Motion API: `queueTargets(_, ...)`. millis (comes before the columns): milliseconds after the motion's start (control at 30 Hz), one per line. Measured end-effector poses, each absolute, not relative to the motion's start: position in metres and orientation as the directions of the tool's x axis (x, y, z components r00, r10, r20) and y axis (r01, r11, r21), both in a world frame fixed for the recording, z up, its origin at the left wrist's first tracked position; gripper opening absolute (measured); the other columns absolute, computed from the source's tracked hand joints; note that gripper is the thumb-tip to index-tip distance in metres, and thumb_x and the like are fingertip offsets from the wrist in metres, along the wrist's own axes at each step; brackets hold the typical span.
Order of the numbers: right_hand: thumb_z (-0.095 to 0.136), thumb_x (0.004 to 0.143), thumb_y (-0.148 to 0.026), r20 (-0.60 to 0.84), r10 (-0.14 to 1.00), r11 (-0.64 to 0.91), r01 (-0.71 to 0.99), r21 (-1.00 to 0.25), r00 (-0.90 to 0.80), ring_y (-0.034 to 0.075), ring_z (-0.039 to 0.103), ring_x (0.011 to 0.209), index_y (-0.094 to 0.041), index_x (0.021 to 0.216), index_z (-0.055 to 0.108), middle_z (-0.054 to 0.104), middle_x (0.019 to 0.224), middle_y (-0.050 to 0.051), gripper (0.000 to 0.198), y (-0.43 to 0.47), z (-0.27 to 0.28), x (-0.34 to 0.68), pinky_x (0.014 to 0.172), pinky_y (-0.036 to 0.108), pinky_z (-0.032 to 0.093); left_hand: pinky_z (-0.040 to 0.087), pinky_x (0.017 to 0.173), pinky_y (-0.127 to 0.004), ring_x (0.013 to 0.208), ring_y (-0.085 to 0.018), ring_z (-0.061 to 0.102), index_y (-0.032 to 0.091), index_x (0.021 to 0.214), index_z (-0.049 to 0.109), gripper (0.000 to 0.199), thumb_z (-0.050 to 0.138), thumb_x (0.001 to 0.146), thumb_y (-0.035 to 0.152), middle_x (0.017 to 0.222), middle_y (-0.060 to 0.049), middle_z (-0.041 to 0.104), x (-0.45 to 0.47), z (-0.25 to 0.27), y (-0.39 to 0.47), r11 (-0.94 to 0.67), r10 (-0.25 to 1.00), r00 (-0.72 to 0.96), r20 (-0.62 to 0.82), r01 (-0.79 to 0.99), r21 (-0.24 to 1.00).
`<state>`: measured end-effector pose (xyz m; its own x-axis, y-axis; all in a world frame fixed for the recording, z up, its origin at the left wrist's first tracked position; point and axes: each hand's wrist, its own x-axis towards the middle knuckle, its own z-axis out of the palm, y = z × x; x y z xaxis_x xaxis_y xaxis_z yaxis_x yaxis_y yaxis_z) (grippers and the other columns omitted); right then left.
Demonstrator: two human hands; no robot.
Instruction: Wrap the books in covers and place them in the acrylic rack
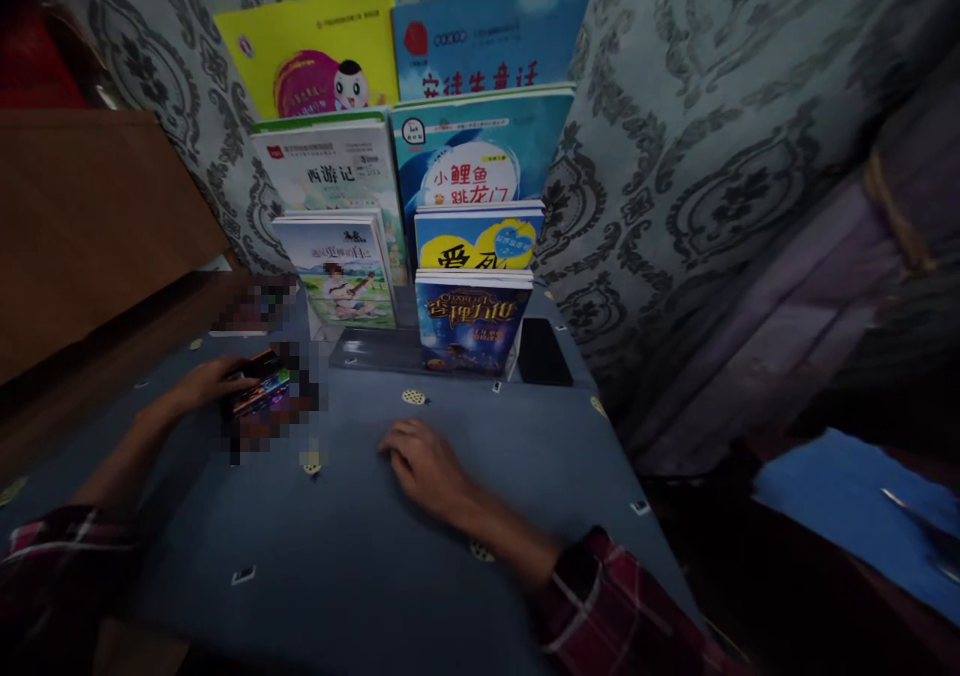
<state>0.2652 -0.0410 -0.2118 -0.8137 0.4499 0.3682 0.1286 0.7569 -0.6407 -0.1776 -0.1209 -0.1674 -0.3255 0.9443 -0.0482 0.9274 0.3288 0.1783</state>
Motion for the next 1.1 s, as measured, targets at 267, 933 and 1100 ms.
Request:
queueTargets(267, 0.047, 0.091, -0.001, 0.484, 0.542, 0.747, 0.13, -0.652, -0.687, 0.022, 0.066, 0.099, -0.018, 0.1, 0.069, 0.071, 0.099, 0.009, 0.029, -0.041, -0.21, 0.268, 0.091, 0.039, 0.056, 0.049, 0.072, -0.035, 0.089, -0.031, 0.07, 0.024, 0.097, 0.065, 0.056, 0.057, 0.075, 0.075, 0.096, -0.008, 0.075, -0.128, -0.151, -0.135, 0.322, 0.943, -0.302, -0.142, 0.936, 0.14)
queueTargets(933, 0.05, 0.096, -0.004, 0.397, 0.255, 0.927, 0.106, -0.36, -0.882, 0.028, 0.062, 0.115, -0.014, 0.113, 0.07, 0.068, 0.125, 0.018, 0.028, -0.082, -0.197, 0.273, 0.099, 0.048, 0.054, 0.042, 0.06, -0.028, 0.065, -0.018, 0.06, 0.024, 0.091, 0.06, 0.02, 0.055, 0.091, 0.043, 0.073, 0.001, 0.065, 0.041, -0.142, -0.137, 0.082, 0.953, 0.05, -0.298, 0.907, 0.413)
queueTargets(1100, 0.049, 0.098, -0.008, 0.364, 0.277, 0.925, 0.145, -0.351, -0.889, 0.028, 0.056, 0.131, -0.013, 0.126, 0.065, 0.063, 0.139, 0.018, 0.032, -0.079, -0.198, 0.27, 0.11, 0.051, 0.049, 0.05, 0.074, -0.034, 0.089, -0.024, 0.068, 0.023, 0.102, 0.064, 0.019, 0.049, 0.098, 0.034, 0.097, -0.006, 0.071, 0.052, -0.152, -0.129, -0.081, 0.993, 0.098, -0.068, 0.973, 0.217)
